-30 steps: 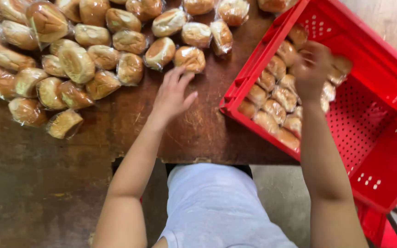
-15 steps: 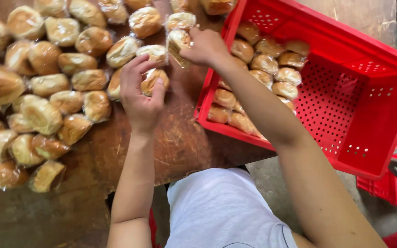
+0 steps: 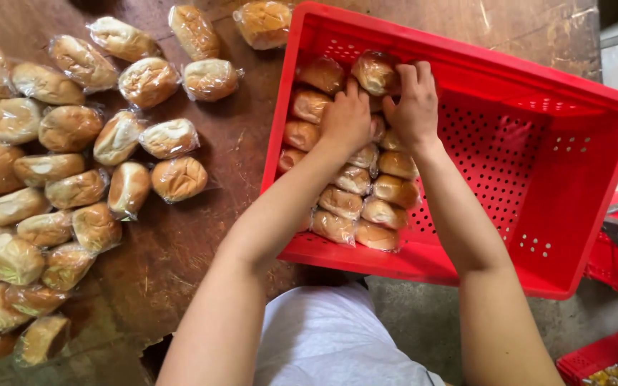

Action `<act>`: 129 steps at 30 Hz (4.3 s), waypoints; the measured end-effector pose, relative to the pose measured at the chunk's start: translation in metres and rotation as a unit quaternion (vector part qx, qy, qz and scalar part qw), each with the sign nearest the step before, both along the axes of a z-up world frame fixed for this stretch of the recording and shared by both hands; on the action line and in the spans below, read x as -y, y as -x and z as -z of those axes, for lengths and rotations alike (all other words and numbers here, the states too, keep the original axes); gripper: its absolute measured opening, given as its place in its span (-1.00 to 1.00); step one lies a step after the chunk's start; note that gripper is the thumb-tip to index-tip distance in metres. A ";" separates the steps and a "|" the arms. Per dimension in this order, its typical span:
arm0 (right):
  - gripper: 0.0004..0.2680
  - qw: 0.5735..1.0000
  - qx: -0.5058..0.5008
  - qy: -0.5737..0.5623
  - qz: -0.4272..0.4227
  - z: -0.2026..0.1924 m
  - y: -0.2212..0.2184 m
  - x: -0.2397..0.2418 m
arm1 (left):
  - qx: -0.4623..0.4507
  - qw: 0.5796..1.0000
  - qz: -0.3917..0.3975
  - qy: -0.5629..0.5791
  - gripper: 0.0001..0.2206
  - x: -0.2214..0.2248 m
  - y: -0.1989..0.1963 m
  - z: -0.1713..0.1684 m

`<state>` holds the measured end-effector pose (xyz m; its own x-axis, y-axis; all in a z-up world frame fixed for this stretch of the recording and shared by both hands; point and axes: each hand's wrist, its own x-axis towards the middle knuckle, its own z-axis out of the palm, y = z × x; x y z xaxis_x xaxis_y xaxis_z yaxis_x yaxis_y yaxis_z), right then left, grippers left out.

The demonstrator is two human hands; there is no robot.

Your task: The person picks up wrapped bread rolls from a wooden table and stacks them into a red plastic crate, organizing them into rows.

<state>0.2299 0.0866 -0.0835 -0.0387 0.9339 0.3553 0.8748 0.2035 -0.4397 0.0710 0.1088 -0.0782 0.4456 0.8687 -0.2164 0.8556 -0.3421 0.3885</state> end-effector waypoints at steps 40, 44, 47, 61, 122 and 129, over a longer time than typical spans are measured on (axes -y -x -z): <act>-0.44 0.903 -0.389 0.156 -0.097 -0.127 0.123 0.102 | 0.380 0.886 -0.168 -0.207 -0.35 -0.048 0.168 -0.052; -0.40 0.932 -0.355 0.017 -0.064 -0.125 0.107 0.095 | 0.464 0.886 -0.017 -0.018 -0.42 0.038 0.100 -0.112; -0.54 0.909 -0.413 0.017 0.047 -0.101 0.060 0.095 | 0.432 0.899 0.000 0.065 -0.56 0.032 0.080 -0.123; -0.64 0.741 -0.516 0.430 0.016 -0.032 -0.032 0.236 | 0.413 0.886 -0.208 0.032 -0.76 0.140 0.252 -0.108; -0.44 0.784 -0.482 0.370 0.129 0.034 0.520 0.089 | 0.097 0.876 -0.464 -0.089 -0.49 0.209 0.612 -0.031; -0.55 0.606 -0.682 0.409 0.003 -0.001 0.484 0.130 | 0.432 0.777 -0.448 -0.095 -0.46 0.278 0.572 -0.030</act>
